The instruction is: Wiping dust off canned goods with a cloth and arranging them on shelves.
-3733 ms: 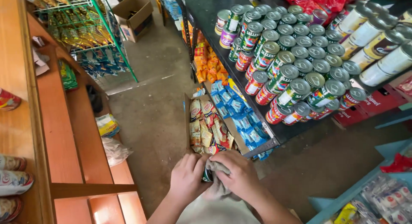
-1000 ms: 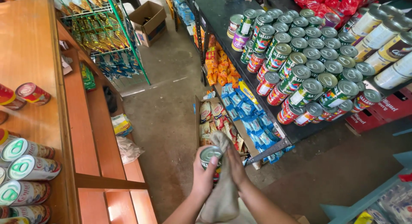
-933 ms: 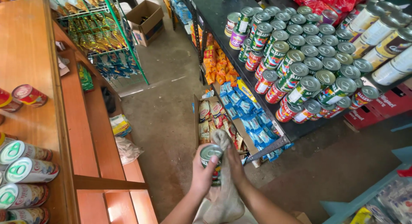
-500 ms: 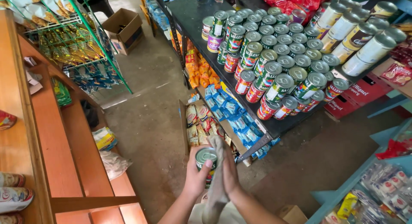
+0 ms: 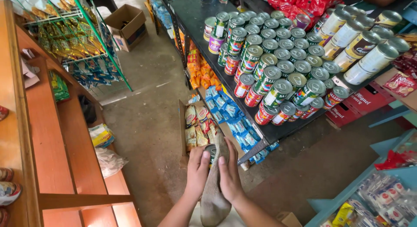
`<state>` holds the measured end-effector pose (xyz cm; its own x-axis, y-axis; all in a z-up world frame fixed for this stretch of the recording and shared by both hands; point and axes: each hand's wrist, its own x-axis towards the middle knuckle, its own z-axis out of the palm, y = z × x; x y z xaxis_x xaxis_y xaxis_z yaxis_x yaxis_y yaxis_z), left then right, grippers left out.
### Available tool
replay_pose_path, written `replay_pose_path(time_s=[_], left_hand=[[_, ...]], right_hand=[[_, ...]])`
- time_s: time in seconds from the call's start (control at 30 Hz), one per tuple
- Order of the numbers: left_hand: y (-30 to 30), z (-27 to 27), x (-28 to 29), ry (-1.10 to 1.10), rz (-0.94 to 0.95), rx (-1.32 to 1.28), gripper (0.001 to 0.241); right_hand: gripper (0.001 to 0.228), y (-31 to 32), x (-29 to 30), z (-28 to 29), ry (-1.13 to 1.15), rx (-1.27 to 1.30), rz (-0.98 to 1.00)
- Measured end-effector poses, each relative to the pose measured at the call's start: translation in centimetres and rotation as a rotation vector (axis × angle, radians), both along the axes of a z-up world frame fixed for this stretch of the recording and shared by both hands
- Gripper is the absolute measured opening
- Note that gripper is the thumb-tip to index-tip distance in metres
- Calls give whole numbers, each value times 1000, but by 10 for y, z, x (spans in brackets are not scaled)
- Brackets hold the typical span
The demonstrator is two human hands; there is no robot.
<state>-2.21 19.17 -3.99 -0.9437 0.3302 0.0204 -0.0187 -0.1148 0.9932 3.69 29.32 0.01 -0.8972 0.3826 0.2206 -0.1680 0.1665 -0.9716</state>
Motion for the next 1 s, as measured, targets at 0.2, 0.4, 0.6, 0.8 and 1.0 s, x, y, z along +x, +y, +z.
replay_pose_path(time_s=[0.2,0.4,0.6,0.8,1.0], left_hand=[[16,25,15,-65,-61,-118,53],[20,23,19,-184,-68,22,64],[22,-12,-6,-206,78,96,45],[23,14,5,-231,22,93,43],[21,0,-5,-182,4,120,42]], right_hand=[[64,21,-5,-15,10,137,-26],[67,43,-10,-31,-134,-296,110],[60,11,3,-9,5,378,61],[66,35,-19,-21,-45,161,187],[70,22,-9,0,-81,-28,126]])
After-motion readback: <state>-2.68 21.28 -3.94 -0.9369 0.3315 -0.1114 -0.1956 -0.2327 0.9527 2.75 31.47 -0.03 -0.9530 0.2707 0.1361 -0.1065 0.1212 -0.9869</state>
